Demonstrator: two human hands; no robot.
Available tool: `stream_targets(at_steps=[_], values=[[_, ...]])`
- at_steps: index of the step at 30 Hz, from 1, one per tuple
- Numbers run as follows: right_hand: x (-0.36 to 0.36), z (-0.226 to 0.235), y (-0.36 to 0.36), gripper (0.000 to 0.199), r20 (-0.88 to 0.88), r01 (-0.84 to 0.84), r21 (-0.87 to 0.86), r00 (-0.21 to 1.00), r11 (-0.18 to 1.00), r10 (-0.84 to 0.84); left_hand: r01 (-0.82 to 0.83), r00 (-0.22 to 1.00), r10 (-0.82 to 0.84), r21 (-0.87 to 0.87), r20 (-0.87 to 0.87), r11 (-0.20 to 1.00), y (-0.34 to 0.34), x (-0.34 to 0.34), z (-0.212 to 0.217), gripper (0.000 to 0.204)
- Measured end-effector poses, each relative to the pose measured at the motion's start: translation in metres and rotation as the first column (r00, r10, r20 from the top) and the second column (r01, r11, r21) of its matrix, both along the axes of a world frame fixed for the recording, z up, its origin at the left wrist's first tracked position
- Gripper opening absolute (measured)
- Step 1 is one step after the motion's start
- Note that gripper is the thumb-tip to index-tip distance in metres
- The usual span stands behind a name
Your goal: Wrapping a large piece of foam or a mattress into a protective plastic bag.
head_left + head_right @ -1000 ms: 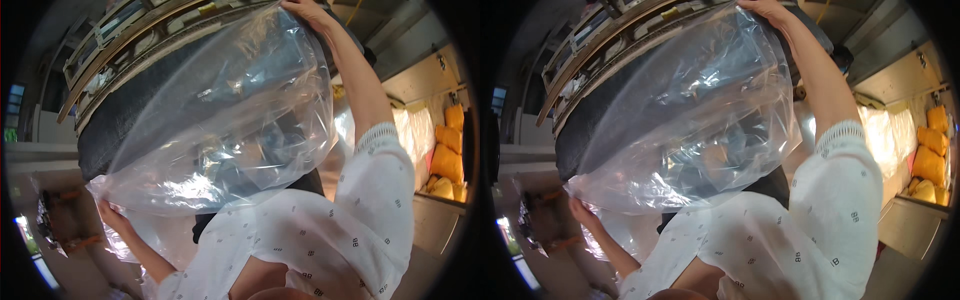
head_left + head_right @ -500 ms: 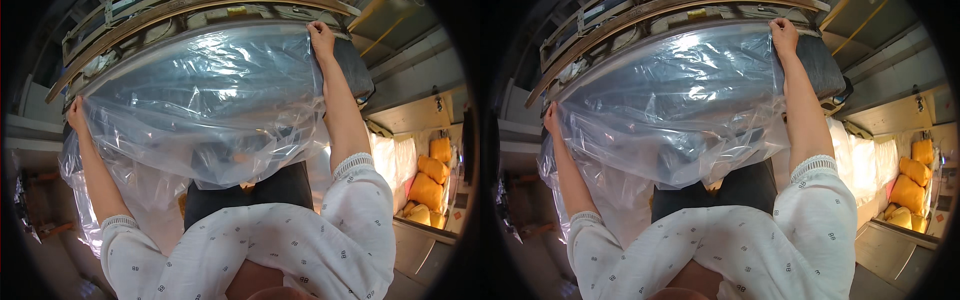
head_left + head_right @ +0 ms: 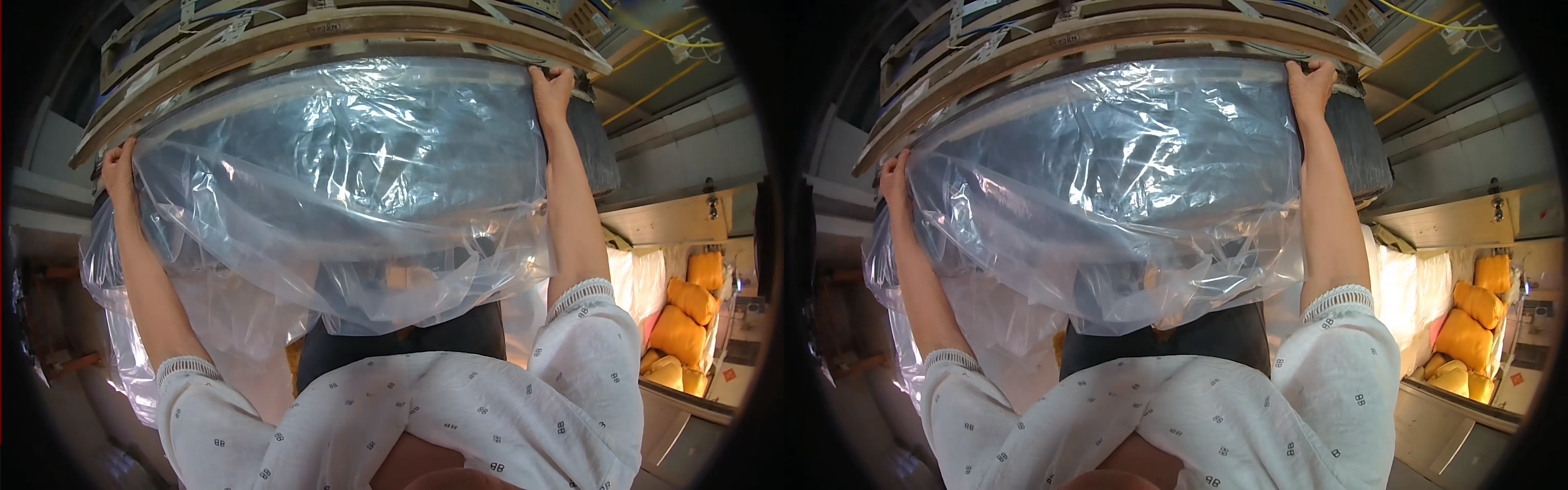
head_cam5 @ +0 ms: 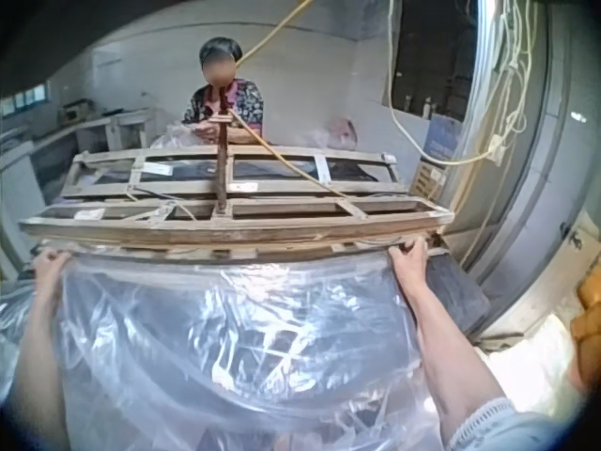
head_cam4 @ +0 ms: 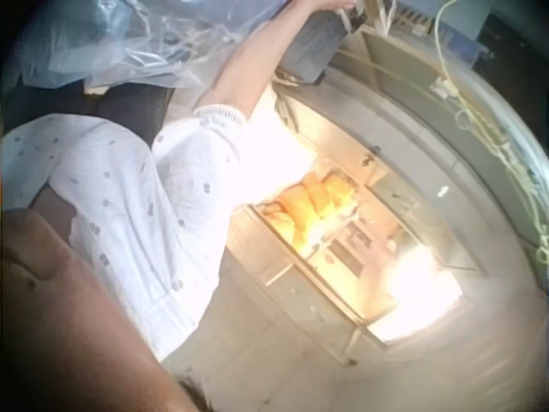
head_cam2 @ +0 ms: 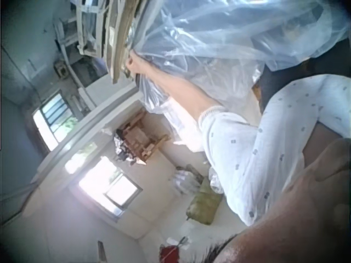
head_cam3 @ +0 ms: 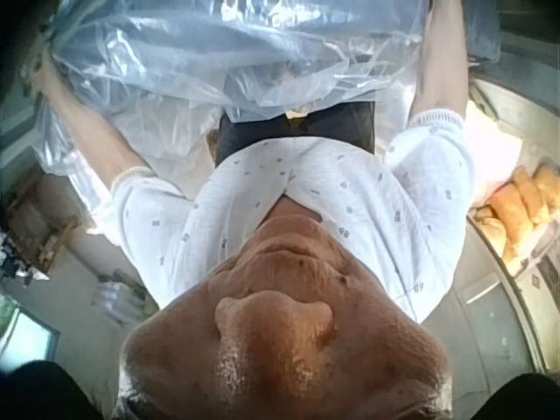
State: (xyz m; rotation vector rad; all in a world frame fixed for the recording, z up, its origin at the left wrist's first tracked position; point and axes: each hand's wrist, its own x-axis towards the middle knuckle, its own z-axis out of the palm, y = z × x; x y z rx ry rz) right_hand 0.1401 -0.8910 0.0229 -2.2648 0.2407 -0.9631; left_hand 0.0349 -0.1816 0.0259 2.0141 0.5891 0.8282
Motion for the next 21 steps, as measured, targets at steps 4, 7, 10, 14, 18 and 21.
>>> stream_targets(at_steps=[4, 7, 10, 14, 18, 21], values=[[0.010, -0.006, -0.015, 0.039, 0.018, -0.023, 0.090, 1.000, 0.996, 0.021, 0.026, 1.000, -0.028, -0.088, -0.014, 0.996, -0.007, -0.012, 0.010, 0.029], [0.016, -0.006, -0.020, 0.040, 0.024, -0.058, 0.198, 0.998, 0.979, 0.054, 0.017, 0.999, -0.022, -0.172, -0.029, 0.985, -0.002, -0.016, 0.008, 0.028], [0.013, -0.003, -0.017, 0.040, 0.024, -0.013, 0.200, 1.000, 0.980, 0.008, 0.025, 1.000, -0.028, -0.189, -0.012, 0.982, -0.006, -0.015, 0.008, 0.026], [0.010, -0.002, -0.009, 0.044, 0.017, 0.130, 0.001, 0.991, 0.992, -0.130, 0.137, 0.990, -0.130, -0.141, 0.055, 0.981, 0.021, -0.015, -0.001, 0.025], [-0.026, 0.020, 0.018, 0.046, -0.345, 0.104, -0.208, 0.922, 0.972, -0.173, 0.145, 0.986, -0.127, 0.173, -0.109, 0.974, -0.002, -0.028, 0.006, 0.033], [-0.058, 0.013, 0.018, 0.035, -0.203, -0.145, -0.290, 0.975, 0.946, 0.087, 0.099, 0.995, -0.099, -0.006, 0.025, 0.995, -0.011, -0.070, 0.049, 0.036]])
